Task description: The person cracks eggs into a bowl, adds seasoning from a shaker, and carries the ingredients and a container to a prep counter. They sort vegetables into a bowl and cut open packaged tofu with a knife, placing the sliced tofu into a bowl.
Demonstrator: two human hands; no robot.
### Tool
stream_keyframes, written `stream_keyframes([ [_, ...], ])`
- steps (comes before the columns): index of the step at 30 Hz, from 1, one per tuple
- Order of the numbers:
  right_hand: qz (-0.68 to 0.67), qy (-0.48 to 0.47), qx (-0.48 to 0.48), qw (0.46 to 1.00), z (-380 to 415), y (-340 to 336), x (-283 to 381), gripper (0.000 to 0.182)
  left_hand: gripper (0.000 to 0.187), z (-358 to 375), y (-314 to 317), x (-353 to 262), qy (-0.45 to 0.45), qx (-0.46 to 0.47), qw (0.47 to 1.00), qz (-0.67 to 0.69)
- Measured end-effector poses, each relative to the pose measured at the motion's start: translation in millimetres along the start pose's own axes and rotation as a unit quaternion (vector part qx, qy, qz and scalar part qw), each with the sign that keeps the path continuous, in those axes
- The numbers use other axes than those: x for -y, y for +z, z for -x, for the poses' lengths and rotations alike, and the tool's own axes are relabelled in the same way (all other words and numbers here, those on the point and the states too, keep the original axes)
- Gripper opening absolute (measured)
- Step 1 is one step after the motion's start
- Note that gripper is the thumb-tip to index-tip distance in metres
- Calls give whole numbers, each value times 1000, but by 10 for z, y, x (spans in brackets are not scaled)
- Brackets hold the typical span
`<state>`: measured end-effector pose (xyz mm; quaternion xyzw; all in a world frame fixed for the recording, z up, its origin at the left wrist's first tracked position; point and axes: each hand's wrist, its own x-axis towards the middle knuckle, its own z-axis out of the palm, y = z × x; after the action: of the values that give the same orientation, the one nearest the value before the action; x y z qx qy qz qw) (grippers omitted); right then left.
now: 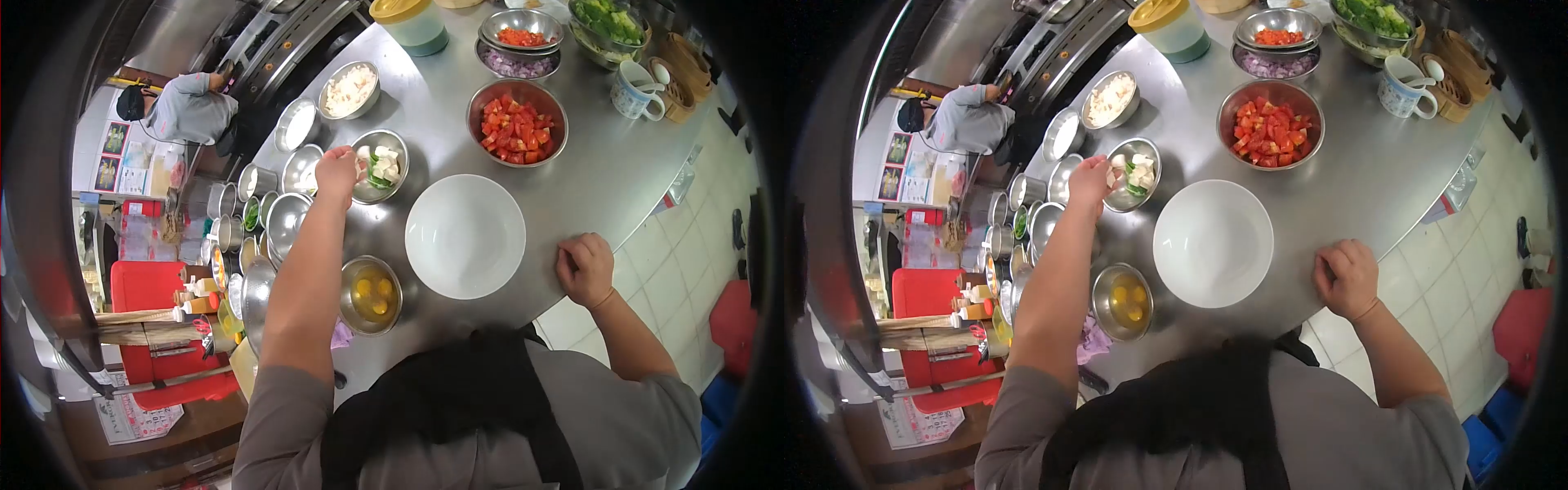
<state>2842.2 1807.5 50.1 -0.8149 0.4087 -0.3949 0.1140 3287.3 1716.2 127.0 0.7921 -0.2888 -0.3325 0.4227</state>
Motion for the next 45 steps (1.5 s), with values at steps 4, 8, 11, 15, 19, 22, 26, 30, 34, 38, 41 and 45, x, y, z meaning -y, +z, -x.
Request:
stream_keyframes([
  [4,-4,-7,-9,1000,-27,9,-1,19,37,-84,-142,-14,74,23,982,-175],
  [8,-5,-11,-19,1000,-19,3,-5,19,51,320,-224,-284,121,7,982,-143],
  [11,-7,-16,-32,999,-2,3,15,19,51,758,-354,-353,166,-2,984,-57],
  [15,-1,-14,-31,999,17,16,24,17,43,1567,-755,-126,271,-40,962,1],
  [19,15,-18,-18,1000,69,45,24,14,36,2511,-1073,792,243,-36,969,-38],
  [22,21,-8,-20,1000,91,88,66,10,42,3041,-1244,1392,171,-72,967,-175],
  [26,63,-14,21,998,129,118,56,6,60,3329,-1329,1868,145,-110,914,-362],
  [30,73,4,61,995,169,86,96,6,60,3078,-1388,2161,232,-153,872,-404],
  [34,29,96,98,990,374,39,204,9,60,2647,-1415,2283,168,-193,861,-439],
  [38,31,51,152,987,680,-7,431,9,58,2346,-1408,2630,143,-171,864,-451],
  [41,24,52,168,984,970,-75,633,10,51,2302,-1471,2699,188,-144,864,-445],
  [45,37,64,187,980,1310,-294,909,10,48,2397,-1581,2674,212,-126,879,-408],
])
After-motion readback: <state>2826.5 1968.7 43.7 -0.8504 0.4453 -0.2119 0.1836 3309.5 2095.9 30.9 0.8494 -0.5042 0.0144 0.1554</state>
